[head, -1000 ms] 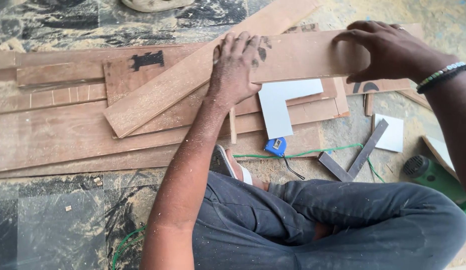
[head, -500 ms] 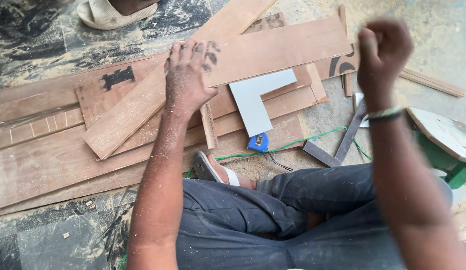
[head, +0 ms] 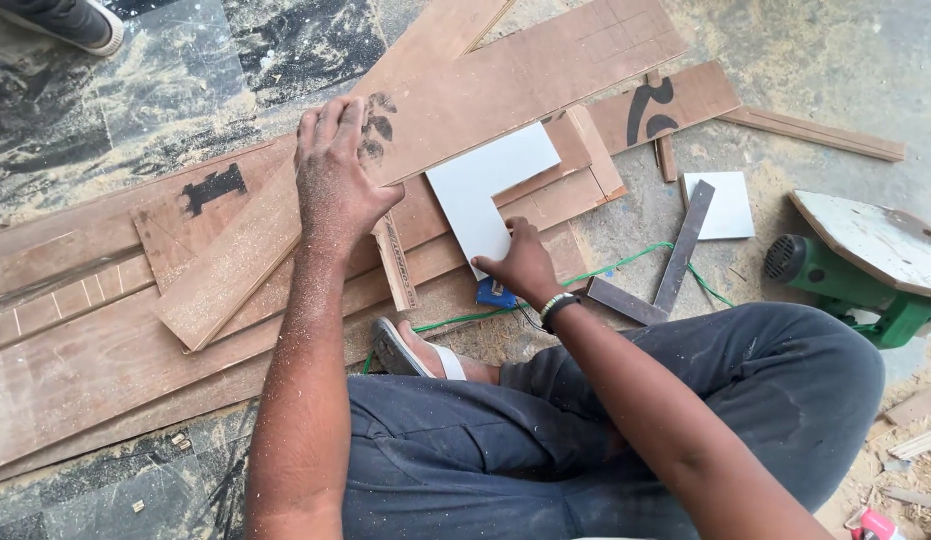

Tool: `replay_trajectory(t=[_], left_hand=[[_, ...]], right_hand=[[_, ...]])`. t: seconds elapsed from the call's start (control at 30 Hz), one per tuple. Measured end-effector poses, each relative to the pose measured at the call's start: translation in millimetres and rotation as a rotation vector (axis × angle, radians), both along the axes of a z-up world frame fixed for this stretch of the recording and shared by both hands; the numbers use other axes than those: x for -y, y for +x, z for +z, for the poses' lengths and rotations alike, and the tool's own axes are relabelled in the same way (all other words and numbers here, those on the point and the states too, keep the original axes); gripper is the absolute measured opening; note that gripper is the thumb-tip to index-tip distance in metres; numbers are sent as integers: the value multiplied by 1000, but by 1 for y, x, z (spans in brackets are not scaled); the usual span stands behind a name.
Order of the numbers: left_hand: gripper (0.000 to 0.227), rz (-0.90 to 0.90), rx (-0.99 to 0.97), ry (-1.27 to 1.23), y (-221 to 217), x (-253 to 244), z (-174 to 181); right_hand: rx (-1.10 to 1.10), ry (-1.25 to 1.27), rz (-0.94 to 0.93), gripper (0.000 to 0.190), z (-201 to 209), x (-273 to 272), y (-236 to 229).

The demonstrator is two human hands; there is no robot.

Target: Cutting and measuring wooden pieces for furniture manufacturing.

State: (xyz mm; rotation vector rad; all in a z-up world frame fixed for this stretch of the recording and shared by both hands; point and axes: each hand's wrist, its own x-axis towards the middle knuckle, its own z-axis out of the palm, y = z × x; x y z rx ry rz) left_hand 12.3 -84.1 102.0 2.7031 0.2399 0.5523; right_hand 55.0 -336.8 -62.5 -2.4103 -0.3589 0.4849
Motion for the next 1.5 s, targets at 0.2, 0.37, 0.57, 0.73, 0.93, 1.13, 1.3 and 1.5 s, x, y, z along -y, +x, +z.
replay_trajectory(t=[0.2,0.37,0.57,0.73,0.93,1.13,1.3,1.5], left_hand=[[102,4,-5,-16,1,-1,3],[105,-2,-8,-23,0,-3,2],[108,9,-35,18,2,-3,2],[99,32,-57,13,-3,-1,8],[102,51,-63,-3,-4,2,10],[106,55,-117,7,-1,-1,6],[109,80,-130,9,0,-9,2],[105,46,-67,-6,-5,-23,-21]], right_hand=[[-311,186,-62,73,7,23,34],[88,211,-32,55,27,71,64],[464,77,-271,39,19,101,68],[455,16,-379,37,25,104,70],[457,6,-409,36,29,101,67],[390,-77,-419,35,36,102,71],[361,-121,-405,37,18,107,84],[490,9,-318,48,-7,115,106]])
